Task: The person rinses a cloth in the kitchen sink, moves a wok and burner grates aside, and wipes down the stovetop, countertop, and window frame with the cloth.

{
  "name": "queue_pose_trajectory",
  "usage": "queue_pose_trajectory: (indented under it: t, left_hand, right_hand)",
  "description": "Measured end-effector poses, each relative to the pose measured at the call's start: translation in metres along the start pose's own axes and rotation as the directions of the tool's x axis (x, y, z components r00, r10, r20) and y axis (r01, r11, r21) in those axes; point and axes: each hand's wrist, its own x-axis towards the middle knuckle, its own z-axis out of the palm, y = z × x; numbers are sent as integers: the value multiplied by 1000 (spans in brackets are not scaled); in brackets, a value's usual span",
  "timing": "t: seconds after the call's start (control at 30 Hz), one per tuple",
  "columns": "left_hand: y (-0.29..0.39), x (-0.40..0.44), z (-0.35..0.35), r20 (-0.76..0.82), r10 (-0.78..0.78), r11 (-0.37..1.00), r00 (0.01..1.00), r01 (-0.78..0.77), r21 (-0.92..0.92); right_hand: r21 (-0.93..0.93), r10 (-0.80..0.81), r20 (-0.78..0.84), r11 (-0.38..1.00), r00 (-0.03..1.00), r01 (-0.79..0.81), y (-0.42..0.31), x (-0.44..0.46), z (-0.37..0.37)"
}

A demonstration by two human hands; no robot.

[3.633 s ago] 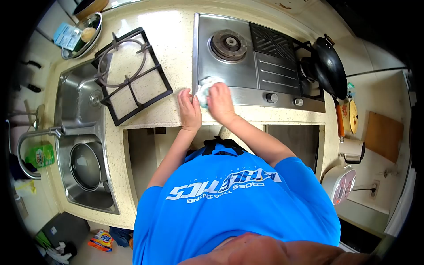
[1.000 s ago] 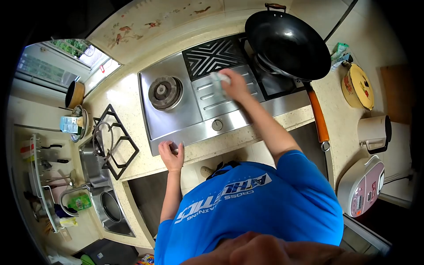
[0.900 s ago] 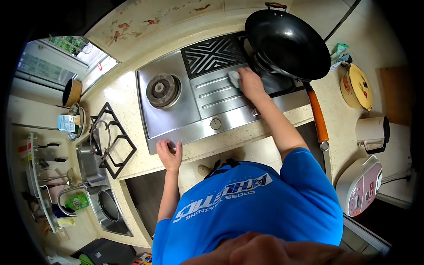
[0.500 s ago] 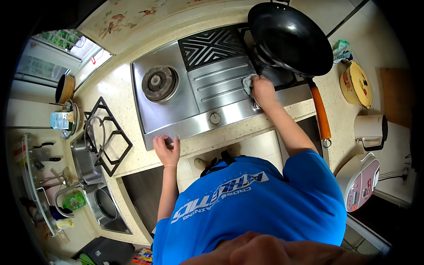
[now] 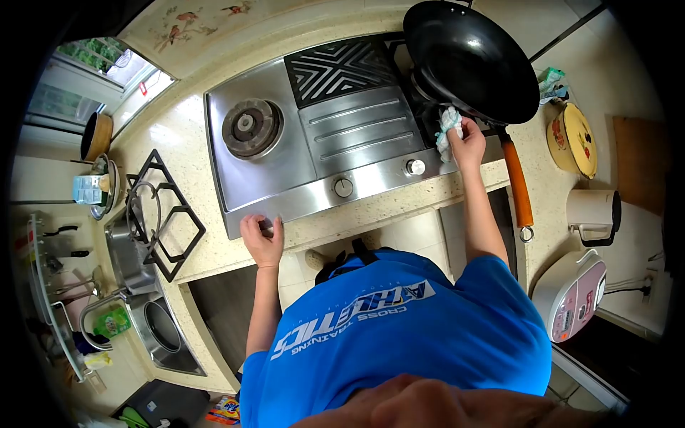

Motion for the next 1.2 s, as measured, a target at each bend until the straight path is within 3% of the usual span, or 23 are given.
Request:
queue_pose_trajectory:
  t: [0.07,0.13,0.2,0.4,0.43,0.5,0.53,0.6,0.63,0.67,0.73,0.83,0.87,0.9,0.93,1.0,1.13,1.2]
  left_hand:
    - [1,2,0,-37,76,997,996,-75,24]
    - [1,2,1,-44,86,996,995,-85,27]
    - [0,3,2,-47,100,995,994,-99,32]
    - [2,3,1,-37,103,994,994,-101,46]
    - [4,2,1,-28,60,998,998,-59,32]
    - [2,0,2,-5,-14,1000,1000,14,-18]
    - [0,0,3,-6,-8,1000,1000,8,-19]
    - [-3,-1,3,-4,16,999,1000,-16,29]
    - [-3,-2,3,-6,27,999,1000,-26,34]
    - [-2,-2,2,1,26,998,1000,-26,53]
    - [-2,3,1,3,36,997,999,-36,75]
    - [-8,-2,4,-20,61,995,998,-59,80]
    - [-5,-1,4,-16,55,995,998,-54,78]
    - [-1,0,2,-2,19,998,1000,-19,56]
    - [2,0,1,17,-17,999,1000,17,35]
    - [0,0,3,-13,47,998,999,-46,50]
    - [-2,2,2,-57,118,989,991,-112,96]
    - [-2,0,3,-45,61,997,997,-59,53]
  right_hand:
    - [26,-64,166,998,984,60,-2,-1,-3]
    - [-208,-102,397,958,912,197,-23,-4,3]
    - [-409,-133,575,808,807,424,-45,-10,19]
    - [-695,134,554,618,821,368,-59,-6,64]
    - [-702,135,515,632,846,326,-60,-11,70]
    - [-537,158,710,752,687,382,-83,-28,78]
    - [-513,43,693,731,720,450,-73,-45,99]
    - [-340,-85,747,803,659,489,-82,-61,122]
    - [-283,-75,785,840,615,464,-85,-62,129]
    - [-276,-84,778,844,622,460,-92,-61,127]
    - [-211,-56,632,947,773,242,-105,-57,121]
    - [-408,-60,463,871,884,273,-97,-27,83]
    - [-464,-123,468,809,875,361,-94,-20,63]
    - [-558,-43,526,736,850,382,-84,-12,50]
    - [-561,-50,565,708,823,428,-56,-7,46]
    - [-436,-219,551,747,805,501,-48,-16,32]
    - [-439,-198,596,731,778,522,-51,-29,10]
    - [-476,-78,666,721,742,503,-60,-33,-3]
